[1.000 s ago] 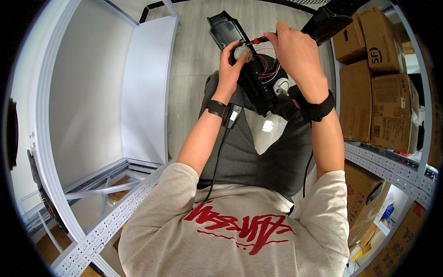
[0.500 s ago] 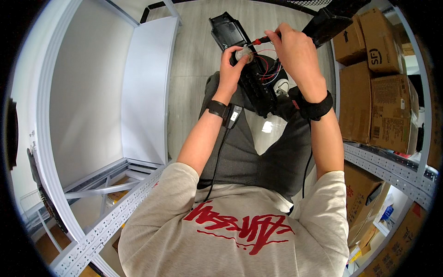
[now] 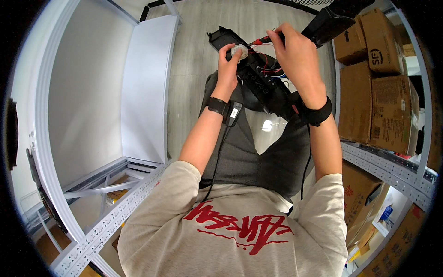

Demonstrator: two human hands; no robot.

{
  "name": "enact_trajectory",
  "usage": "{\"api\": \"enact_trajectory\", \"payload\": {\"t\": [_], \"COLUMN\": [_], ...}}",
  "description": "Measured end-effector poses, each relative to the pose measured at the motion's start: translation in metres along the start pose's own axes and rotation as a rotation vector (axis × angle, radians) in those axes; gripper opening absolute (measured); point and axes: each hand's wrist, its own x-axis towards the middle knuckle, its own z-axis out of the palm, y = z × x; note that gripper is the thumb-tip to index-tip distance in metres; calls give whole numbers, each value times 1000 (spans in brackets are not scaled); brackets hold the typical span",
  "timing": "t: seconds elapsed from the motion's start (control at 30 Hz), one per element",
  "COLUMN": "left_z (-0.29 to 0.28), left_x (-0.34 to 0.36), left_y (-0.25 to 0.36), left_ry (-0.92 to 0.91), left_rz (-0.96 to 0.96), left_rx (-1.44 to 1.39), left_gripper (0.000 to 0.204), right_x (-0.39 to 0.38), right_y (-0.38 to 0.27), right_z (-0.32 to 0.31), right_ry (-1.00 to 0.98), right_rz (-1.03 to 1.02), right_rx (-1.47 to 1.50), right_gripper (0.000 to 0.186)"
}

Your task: The person sits on the floor and uses a screwdriver to connect and tighten wires inside the base of a standing fan. They manipulate the internal wiring and components, then reassemble the fan base housing.

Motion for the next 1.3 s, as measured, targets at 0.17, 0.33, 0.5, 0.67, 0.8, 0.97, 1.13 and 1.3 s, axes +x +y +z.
{"api": "enact_trajectory", "payload": {"t": [0.17,0.33,0.5,0.67,0.8,0.97,1.13,1.3], "left_z": [-5,-6,-5,-2,-3,-4,-3,-3], "left_x": [5,3,1,-2,-3,-2,-2,-3], "left_y": [-10,-12,-10,-3,0,-4,-4,-4], "left_ry": [-40,-36,-64,-66,-62,-64,-69,-64], "left_rz": [92,138,173,92,62,95,102,99], "left_rx": [144,254,316,90,75,136,129,108], "left_gripper": [36,33,31,33,34,34,33,33], "right_x": [0,-3,-5,-7,-6,-6,-8,-8], "right_y": [-1,-3,0,4,5,5,4,5], "right_z": [0,3,10,14,13,14,15,19], "right_ry": [-12,-26,-15,15,25,21,29,26], "right_rz": [16,49,24,-19,-18,-5,-18,-7], "right_rx": [10,56,74,71,81,87,93,111], "right_gripper": [25,24,23,21,20,19,19,19]}}
